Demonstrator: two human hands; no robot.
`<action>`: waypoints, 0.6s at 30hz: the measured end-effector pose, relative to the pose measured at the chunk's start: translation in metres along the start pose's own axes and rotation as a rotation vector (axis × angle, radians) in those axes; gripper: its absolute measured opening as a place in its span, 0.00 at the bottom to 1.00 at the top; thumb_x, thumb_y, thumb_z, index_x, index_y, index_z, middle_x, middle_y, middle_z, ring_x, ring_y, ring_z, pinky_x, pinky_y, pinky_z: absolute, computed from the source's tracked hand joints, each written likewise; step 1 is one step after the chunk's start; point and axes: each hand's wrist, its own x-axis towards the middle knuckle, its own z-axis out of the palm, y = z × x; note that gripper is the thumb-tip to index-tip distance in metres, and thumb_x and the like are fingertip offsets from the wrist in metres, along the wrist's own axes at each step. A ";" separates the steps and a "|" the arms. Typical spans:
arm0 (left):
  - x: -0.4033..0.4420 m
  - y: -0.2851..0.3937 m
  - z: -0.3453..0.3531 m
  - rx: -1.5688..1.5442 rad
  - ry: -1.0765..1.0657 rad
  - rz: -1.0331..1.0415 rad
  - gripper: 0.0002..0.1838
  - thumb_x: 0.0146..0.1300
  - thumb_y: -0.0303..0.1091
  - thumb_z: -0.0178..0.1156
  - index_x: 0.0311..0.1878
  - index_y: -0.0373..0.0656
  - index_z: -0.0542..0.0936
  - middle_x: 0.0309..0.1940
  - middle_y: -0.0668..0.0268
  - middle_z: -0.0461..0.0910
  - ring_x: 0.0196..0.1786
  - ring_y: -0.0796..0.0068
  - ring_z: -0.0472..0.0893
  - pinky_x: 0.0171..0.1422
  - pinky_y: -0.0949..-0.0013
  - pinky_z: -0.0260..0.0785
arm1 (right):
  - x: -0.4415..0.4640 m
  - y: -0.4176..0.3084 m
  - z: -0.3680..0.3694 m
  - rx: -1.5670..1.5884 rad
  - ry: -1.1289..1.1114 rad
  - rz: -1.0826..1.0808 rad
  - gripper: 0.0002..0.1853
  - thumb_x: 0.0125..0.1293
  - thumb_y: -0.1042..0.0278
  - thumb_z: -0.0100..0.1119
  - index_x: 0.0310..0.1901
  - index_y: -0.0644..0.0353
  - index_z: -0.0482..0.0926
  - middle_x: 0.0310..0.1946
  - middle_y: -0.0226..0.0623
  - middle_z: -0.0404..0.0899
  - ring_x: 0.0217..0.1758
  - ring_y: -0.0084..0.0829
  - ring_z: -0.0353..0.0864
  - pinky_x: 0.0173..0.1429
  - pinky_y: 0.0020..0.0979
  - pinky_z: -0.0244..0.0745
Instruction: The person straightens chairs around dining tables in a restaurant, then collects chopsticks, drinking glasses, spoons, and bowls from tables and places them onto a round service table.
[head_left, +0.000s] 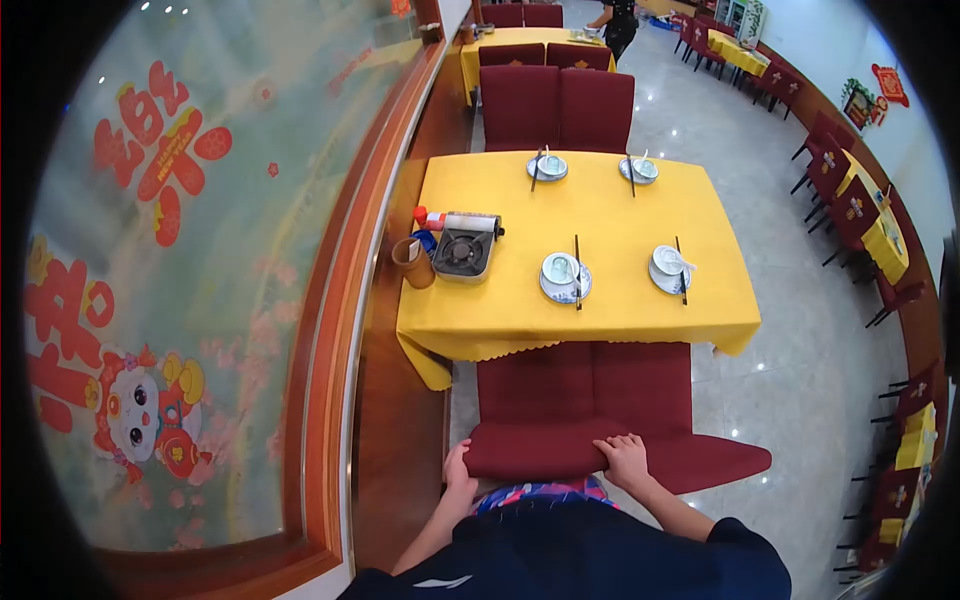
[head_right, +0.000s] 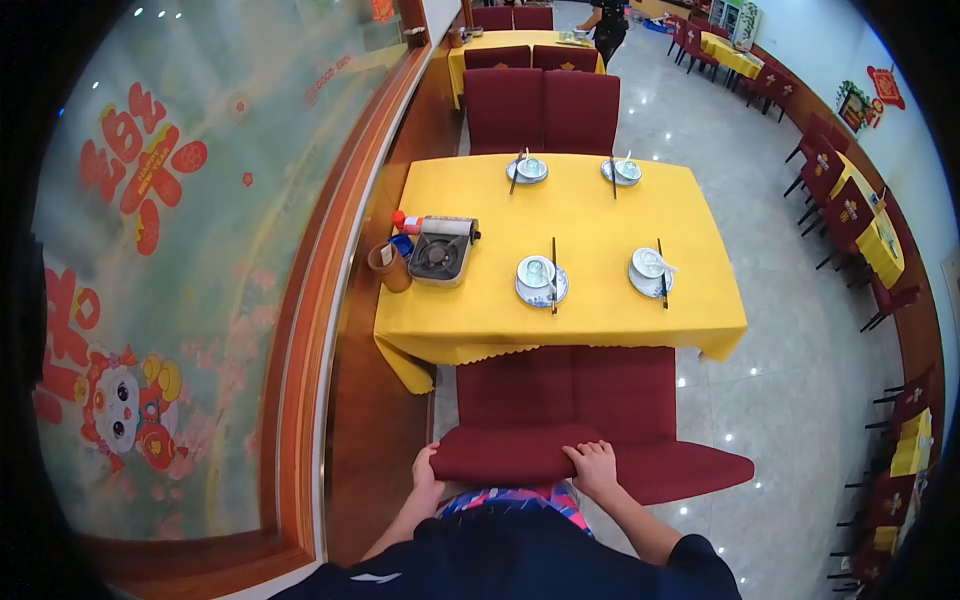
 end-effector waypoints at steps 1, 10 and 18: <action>-0.003 0.003 -0.002 0.064 -0.008 0.011 0.13 0.56 0.33 0.56 0.44 0.41 0.79 0.44 0.59 0.79 0.50 0.61 0.78 0.58 0.58 0.72 | -0.003 -0.004 0.000 -0.007 -0.030 0.008 0.30 0.41 0.70 0.64 0.53 0.46 0.80 0.42 0.36 0.82 0.50 0.37 0.80 0.60 0.43 0.66; 0.018 0.019 -0.024 0.012 -0.053 0.019 0.09 0.59 0.29 0.53 0.38 0.39 0.80 0.40 0.65 0.80 0.47 0.72 0.76 0.55 0.68 0.69 | -0.011 -0.045 0.015 -0.215 -0.165 -0.020 0.35 0.35 0.60 0.73 0.50 0.52 0.70 0.36 0.38 0.77 0.43 0.40 0.79 0.49 0.43 0.67; 0.038 0.049 0.017 0.077 -0.030 0.160 0.04 0.57 0.28 0.56 0.31 0.40 0.80 0.35 0.67 0.79 0.42 0.74 0.76 0.49 0.70 0.68 | 0.025 -0.061 0.007 -0.207 -0.088 0.052 0.29 0.39 0.70 0.66 0.49 0.50 0.73 0.36 0.35 0.79 0.42 0.38 0.81 0.46 0.41 0.69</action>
